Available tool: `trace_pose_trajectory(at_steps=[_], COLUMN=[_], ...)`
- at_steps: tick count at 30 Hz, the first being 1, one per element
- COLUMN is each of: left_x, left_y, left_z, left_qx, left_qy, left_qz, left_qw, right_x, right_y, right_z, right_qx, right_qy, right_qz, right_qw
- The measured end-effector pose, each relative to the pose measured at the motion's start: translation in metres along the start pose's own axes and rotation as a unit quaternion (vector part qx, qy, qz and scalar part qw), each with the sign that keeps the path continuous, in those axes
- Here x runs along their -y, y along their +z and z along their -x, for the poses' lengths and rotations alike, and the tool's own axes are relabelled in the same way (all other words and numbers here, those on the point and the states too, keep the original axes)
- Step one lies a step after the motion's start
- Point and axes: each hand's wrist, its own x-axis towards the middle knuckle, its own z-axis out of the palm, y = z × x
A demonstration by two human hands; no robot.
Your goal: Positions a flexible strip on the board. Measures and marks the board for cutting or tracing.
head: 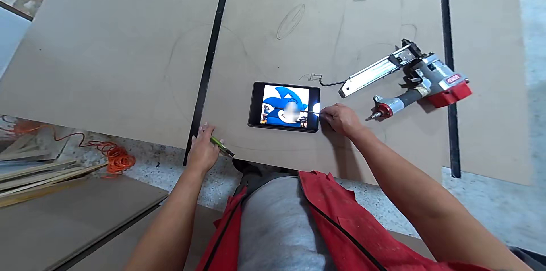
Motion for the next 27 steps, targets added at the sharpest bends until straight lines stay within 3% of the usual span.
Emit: trace_pose_trajectory(at_steps=[27], left_x=[0.0052], left_y=[0.0001], left_z=[-0.0028], left_qx=[-0.010], left_qy=[0.010], left_qz=[-0.006], left_qw=[1.000], right_x=[0.0036], right_y=[-0.0022], right_z=[0.0001], right_qx=[0.021], right_qy=[0.012], right_qz=[-0.010], right_qw=[1.000])
